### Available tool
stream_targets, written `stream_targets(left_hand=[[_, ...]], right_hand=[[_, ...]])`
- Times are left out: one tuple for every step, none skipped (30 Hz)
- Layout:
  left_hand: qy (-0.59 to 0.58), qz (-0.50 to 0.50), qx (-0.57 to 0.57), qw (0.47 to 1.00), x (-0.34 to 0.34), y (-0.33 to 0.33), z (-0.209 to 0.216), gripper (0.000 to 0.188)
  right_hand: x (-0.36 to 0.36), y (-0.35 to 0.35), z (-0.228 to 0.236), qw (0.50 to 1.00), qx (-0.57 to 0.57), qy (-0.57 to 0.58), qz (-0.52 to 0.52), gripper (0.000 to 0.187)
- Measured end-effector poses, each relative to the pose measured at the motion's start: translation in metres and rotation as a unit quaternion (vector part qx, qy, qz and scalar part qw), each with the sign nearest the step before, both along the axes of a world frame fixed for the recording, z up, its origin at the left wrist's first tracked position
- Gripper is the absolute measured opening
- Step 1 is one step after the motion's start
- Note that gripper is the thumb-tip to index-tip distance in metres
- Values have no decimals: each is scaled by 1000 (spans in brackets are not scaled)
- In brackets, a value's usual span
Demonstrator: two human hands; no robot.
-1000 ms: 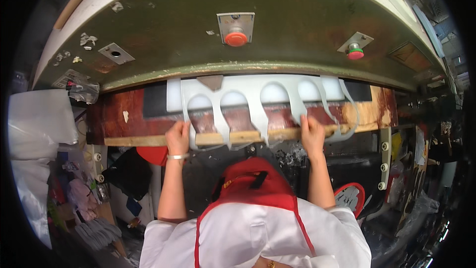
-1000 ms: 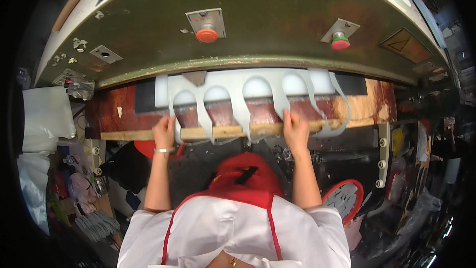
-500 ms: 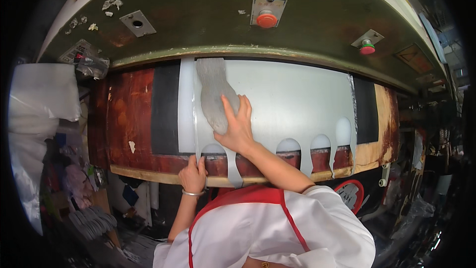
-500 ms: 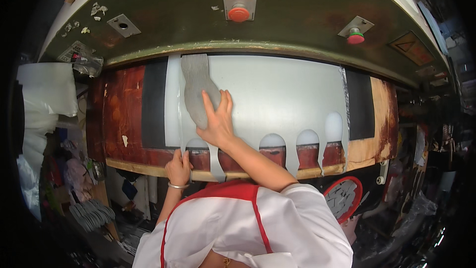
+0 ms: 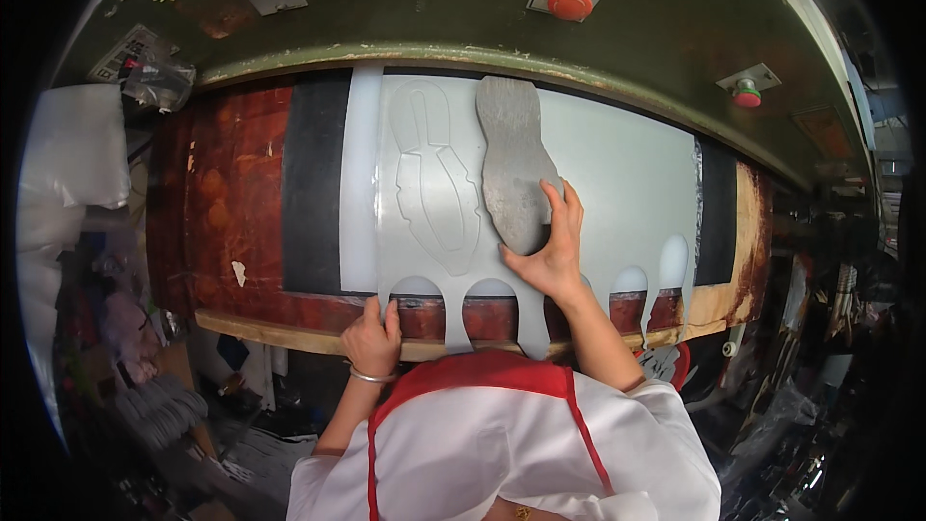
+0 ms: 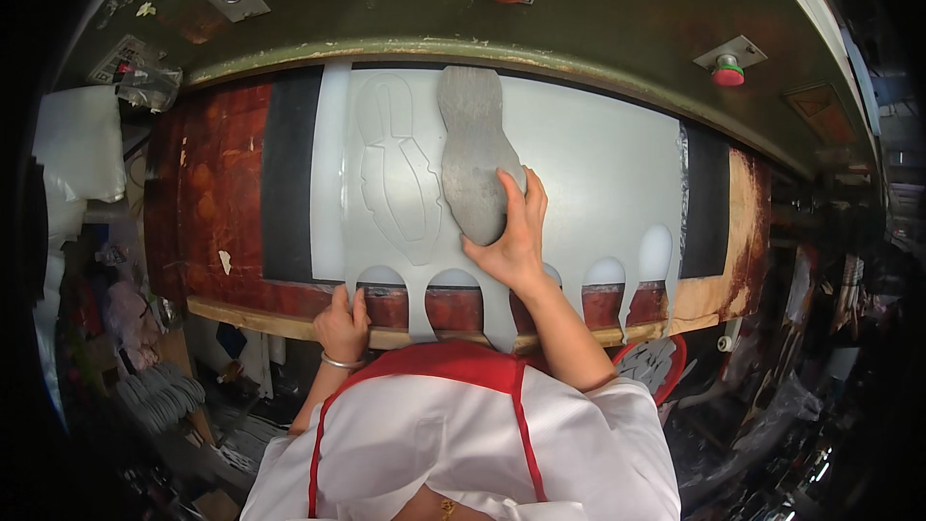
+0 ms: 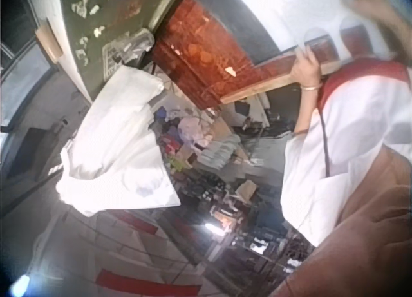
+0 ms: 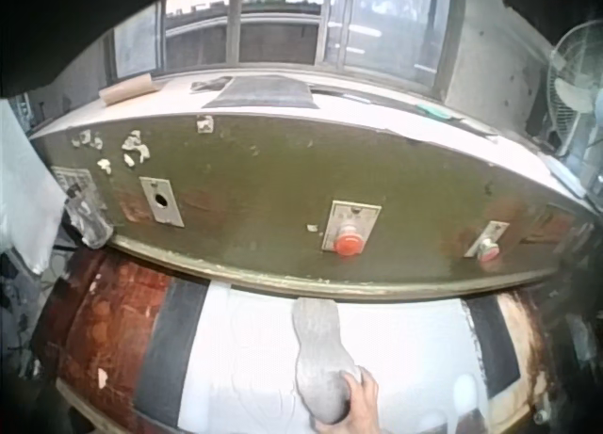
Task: The person places a sheet of gray material into a die-cutting press, aligns it, and operates the machine to cut out multiple shoe insole shapes. The person removes the cut pieces and the leftover sheet, then repeats the process with a new sheet.
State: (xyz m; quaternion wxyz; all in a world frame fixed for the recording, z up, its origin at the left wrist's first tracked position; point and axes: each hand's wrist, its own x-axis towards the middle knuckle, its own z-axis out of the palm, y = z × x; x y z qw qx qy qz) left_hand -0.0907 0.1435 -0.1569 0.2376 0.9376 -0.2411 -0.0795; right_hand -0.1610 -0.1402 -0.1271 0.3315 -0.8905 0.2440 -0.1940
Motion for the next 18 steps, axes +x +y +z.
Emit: stream_targets(left_hand=[[-6, 3, 6, 1000, 5, -6, 0, 24], [-6, 2, 12, 1000, 12, -11, 0, 24], [-4, 1, 17, 1000, 18, -16, 1, 24], [6, 8, 19, 1000, 26, -24, 0, 24], [-7, 9, 14, 1000, 34, -31, -1, 24], [-13, 12, 10, 1000, 43, -39, -1, 24], [-20, 12, 0, 1000, 52, -47, -2, 24], [-19, 26, -1, 999, 62, -56, -2, 25], [-25, 28, -4, 999, 72, -65, -3, 25], [-31, 31, -7, 999, 81, -76, -3, 25], [-30, 35, -16, 999, 91, -87, -3, 25], [-27, 41, -3, 999, 102, -98, -1, 26], [-41, 43, -7, 998, 113, -109, 0, 26], [-49, 48, -14, 998, 123, -119, 1, 26], [-37, 64, -14, 997, 135, -131, 1, 26], [-42, 53, -20, 998, 147, -140, 2, 27], [-69, 43, -10, 997, 157, -149, 2, 27], [-81, 38, 8, 996, 164, -155, 3, 27]], right_hand=[[4, -3, -7, 1000, 14, -11, -6, 100], [9, -10, -11, 1000, -3, -4, -9, 104], [13, -21, -9, 1000, 31, -2, 4, 104], [19, -35, -5, 998, 56, -10, 8, 105], [25, -50, 4, 997, 72, -23, 26, 106], [31, -76, 17, 982, 178, -6, -64, 108], [39, -107, 31, 974, 137, -101, -148, 102], [38, -144, 50, 960, 26, -131, -245, 88], [38, -183, 68, 920, 41, -236, -309, 75], [33, -216, 84, 898, -45, -207, -385, 74], [32, -242, 92, 887, -100, -204, -402, 80], [32, -260, 94, 902, -120, -181, -373, 83], [32, -269, 87, 903, -130, -168, -375, 84], [29, -272, 80, 902, -141, -173, -369, 85], [29, -277, 72, 902, -143, -171, -370, 86], [28, -278, 64, 902, -144, -179, -366, 86], [27, -279, 57, 903, -158, -186, -354, 86], [27, -280, 52, 902, -164, -190, -352, 86]])
